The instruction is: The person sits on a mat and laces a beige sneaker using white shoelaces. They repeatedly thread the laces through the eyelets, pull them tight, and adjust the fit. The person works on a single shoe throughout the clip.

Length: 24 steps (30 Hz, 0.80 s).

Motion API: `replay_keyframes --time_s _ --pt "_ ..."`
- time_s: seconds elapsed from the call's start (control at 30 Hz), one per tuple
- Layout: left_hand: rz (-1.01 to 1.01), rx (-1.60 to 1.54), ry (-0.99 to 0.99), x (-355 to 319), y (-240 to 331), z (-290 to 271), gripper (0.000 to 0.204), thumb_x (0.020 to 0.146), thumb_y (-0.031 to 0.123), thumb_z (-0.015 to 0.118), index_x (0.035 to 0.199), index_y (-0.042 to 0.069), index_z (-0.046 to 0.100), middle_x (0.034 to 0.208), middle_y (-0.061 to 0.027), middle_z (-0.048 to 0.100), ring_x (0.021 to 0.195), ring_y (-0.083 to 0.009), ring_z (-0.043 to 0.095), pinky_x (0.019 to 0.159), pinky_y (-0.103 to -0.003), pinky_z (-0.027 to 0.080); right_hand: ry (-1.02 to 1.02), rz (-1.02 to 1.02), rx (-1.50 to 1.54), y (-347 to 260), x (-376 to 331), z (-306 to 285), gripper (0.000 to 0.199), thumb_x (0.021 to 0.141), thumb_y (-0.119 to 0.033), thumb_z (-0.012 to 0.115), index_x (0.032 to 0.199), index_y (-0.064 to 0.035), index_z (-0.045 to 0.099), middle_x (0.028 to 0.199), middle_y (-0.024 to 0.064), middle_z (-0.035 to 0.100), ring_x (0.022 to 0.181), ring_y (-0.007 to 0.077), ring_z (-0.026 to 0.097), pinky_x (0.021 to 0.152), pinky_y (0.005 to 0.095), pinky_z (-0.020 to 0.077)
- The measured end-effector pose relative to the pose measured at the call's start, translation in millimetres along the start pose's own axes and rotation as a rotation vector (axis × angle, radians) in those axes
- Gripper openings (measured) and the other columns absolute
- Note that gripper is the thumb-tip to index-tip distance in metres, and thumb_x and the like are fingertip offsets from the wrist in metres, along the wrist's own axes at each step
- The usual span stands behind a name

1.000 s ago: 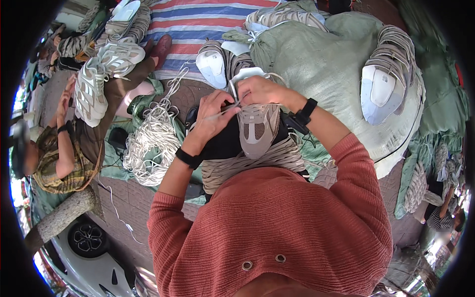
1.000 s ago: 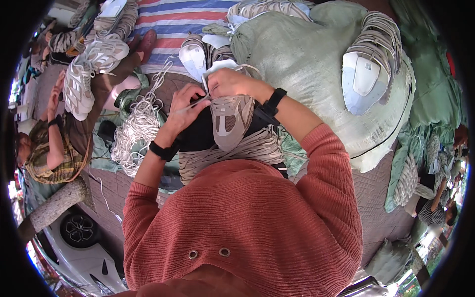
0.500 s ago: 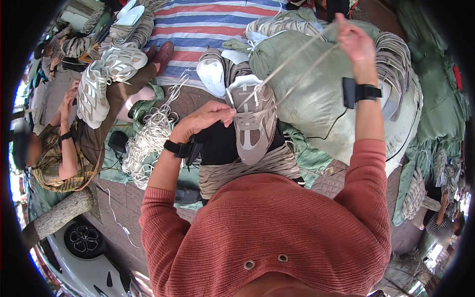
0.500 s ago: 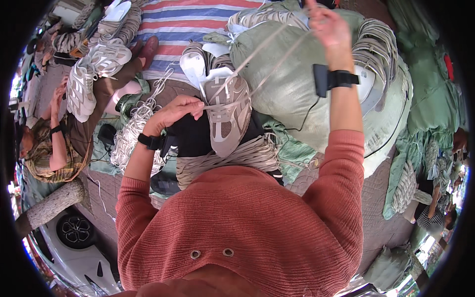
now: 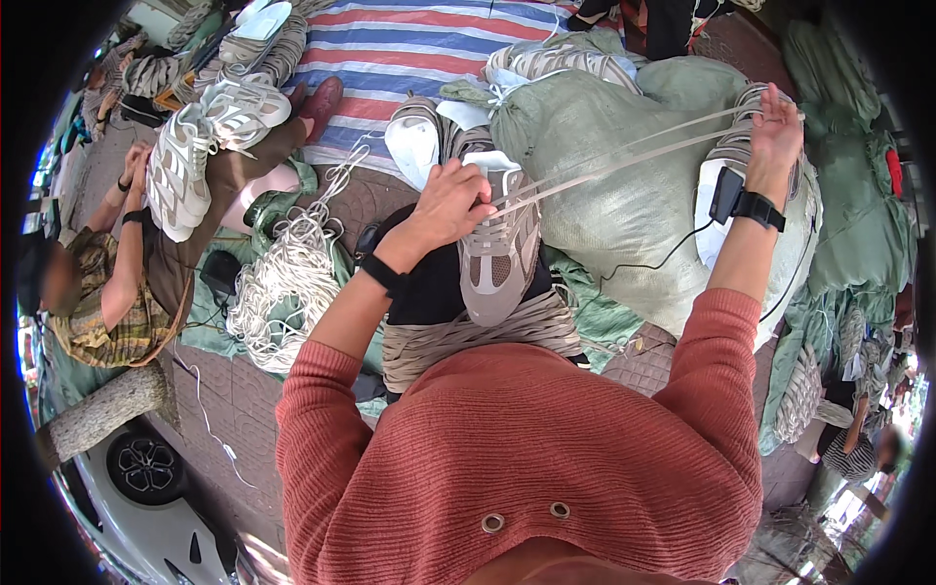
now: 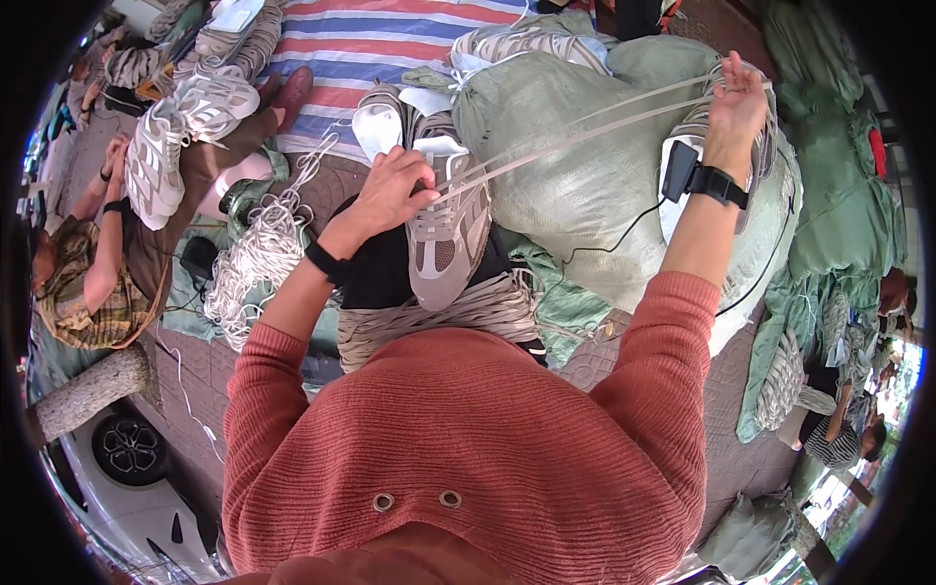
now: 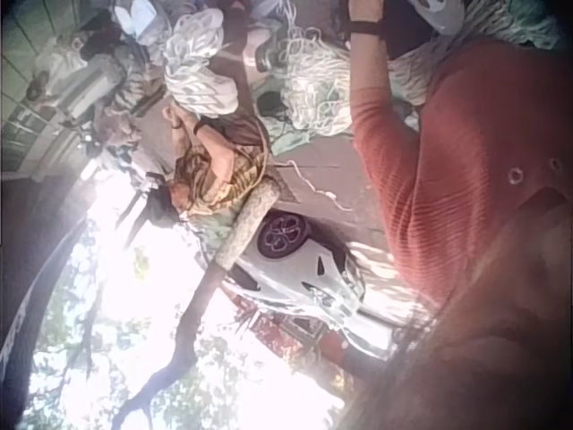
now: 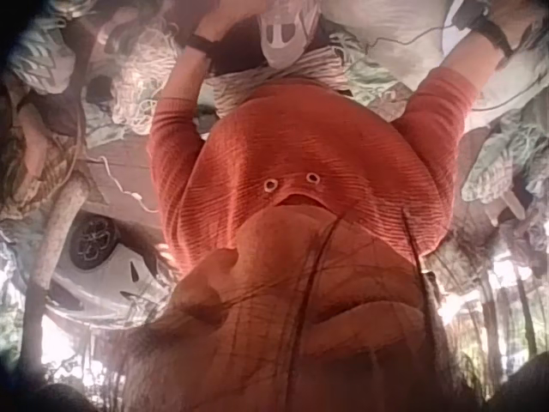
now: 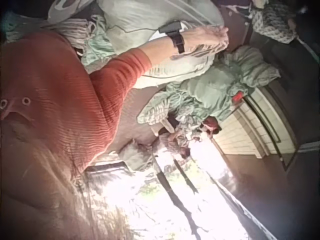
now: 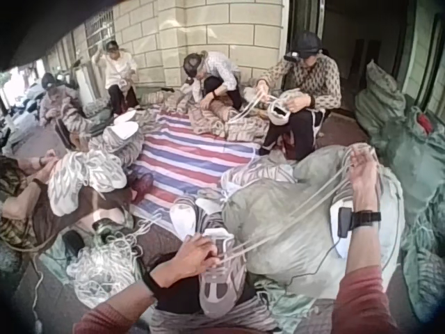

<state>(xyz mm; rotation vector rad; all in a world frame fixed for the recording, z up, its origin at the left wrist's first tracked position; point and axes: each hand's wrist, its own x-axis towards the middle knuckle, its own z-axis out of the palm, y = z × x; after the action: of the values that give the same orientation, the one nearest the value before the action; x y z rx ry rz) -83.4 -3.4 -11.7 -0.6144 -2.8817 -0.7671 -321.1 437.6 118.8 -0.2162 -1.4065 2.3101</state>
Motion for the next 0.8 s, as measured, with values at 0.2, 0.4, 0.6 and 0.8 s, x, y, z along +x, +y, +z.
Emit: replay_keyframes --time_s 0.2,0.4,0.6,0.8 --pt "-0.061 -0.083 0.103 -10.1 -1.7 -14.7 0.016 0.078 0.013 0.074 0.089 0.012 0.062 0.101 -0.0046 0.056 0.096 -0.0262 0.051 0.084 -0.039 0.038 -0.469 0.128 -0.344 65.7 -88.6 38.0 0.019 0.096 -0.017 0.056 0.097 -0.0067 0.071 0.074 -0.0009 0.060 0.064 0.0044 0.048 0.058 0.0188 0.0347" --pt "0.020 -0.073 0.004 -33.7 -2.3 -13.0 0.015 0.078 0.007 0.073 0.089 0.009 0.063 0.109 -0.0047 0.052 0.102 -0.0279 0.049 0.090 -0.041 0.039 -1.288 -0.049 -1.005 133.1 -256.5 93.4 0.019 0.092 -0.026 0.062 0.096 -0.0098 0.072 0.080 0.0102 0.066 0.081 0.0211 0.064 0.073 0.0381 0.0476" --pt "-0.049 -0.315 0.059 -39.2 -13.1 -1.5 0.030 0.077 0.008 0.075 0.102 0.007 0.059 0.124 -0.0129 0.050 0.118 -0.0335 0.046 0.102 -0.044 0.037 -1.636 -0.358 -1.296 139.4 -265.9 97.4 0.022 0.085 -0.028 0.069 0.085 -0.0066 0.068 0.085 0.0168 0.068 0.090 0.0344 0.066 0.078 0.0477 0.0469" --pt "-0.370 -0.151 0.133 -46.1 30.7 20.7 0.120 0.061 0.028 0.090 0.150 0.002 0.015 0.149 -0.0285 0.024 0.138 -0.0435 0.029 0.114 -0.047 0.030 -1.340 0.630 -0.896 161.3 -258.2 99.3 0.015 0.076 -0.019 0.072 0.074 -0.0062 0.066 0.068 0.0039 0.058 0.065 0.0159 0.056 0.062 0.0299 0.0418"
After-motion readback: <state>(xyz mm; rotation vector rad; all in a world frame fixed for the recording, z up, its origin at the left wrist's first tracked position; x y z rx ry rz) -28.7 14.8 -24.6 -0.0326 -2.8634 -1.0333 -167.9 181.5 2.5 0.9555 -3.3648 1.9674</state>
